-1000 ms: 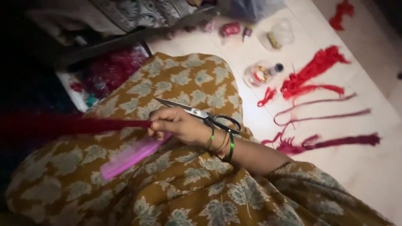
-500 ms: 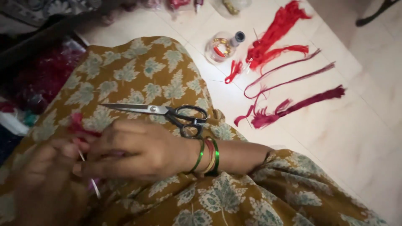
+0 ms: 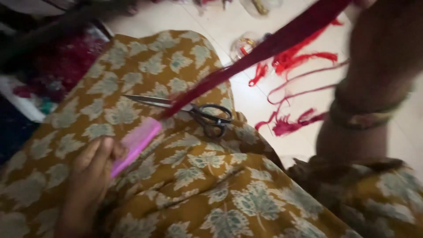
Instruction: Attaching decorative tassels to the edge of a cloth piece.
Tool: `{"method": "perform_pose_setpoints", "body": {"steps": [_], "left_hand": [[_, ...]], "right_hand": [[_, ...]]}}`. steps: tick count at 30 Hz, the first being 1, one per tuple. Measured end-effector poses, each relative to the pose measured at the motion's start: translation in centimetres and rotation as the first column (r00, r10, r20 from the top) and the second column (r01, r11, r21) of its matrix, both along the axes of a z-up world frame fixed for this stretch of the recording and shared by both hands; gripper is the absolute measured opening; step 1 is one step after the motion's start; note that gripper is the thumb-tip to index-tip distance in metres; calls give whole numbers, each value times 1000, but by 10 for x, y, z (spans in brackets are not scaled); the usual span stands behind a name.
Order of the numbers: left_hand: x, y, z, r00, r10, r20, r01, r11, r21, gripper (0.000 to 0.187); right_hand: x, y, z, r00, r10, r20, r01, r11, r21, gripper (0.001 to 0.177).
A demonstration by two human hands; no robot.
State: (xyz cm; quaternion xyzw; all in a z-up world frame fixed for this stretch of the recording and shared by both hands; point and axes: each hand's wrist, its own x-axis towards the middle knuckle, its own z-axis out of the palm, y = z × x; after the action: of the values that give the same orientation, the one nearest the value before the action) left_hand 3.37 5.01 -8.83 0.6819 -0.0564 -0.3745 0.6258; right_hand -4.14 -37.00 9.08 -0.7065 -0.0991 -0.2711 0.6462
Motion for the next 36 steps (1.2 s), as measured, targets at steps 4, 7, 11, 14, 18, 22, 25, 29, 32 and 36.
{"method": "perform_pose_setpoints", "body": {"steps": [4,7,11,14,18,22,25,29,32,36], "left_hand": [[21,-35,68,986,-48,161,-38,870,492,28],[36,-39,84,927,-13,374,-80,969,233,25],[67,-75,116,719,-79,691,-31,989,145,20],[83,-119,167,648,-108,754,30,993,116,20],[108,-160,203,530,-21,848,223,968,-115,25],[126,-176,210,537,-67,841,279,955,-102,18],[123,-168,219,495,-80,865,267,962,-64,16],[116,-158,225,458,-53,887,214,975,-52,16],[107,-152,228,399,-30,917,185,982,-48,13],[91,-147,228,214,-103,971,70,994,90,11]], "right_hand": [[15,14,35,963,-203,-178,133,930,-344,7],[28,28,50,908,-349,-233,169,813,-558,11],[45,44,58,970,-226,-88,95,688,-719,8],[55,43,59,999,-9,-44,-17,827,-561,10],[70,74,81,997,-21,-69,-4,939,-345,12],[78,78,85,999,-1,-53,-11,970,-242,11],[85,78,84,999,45,-18,-48,970,-238,12],[89,86,87,998,69,-11,-69,963,-261,12],[89,92,86,990,133,-35,-138,968,-209,11],[85,91,81,980,184,-82,-200,924,-326,9]]}}
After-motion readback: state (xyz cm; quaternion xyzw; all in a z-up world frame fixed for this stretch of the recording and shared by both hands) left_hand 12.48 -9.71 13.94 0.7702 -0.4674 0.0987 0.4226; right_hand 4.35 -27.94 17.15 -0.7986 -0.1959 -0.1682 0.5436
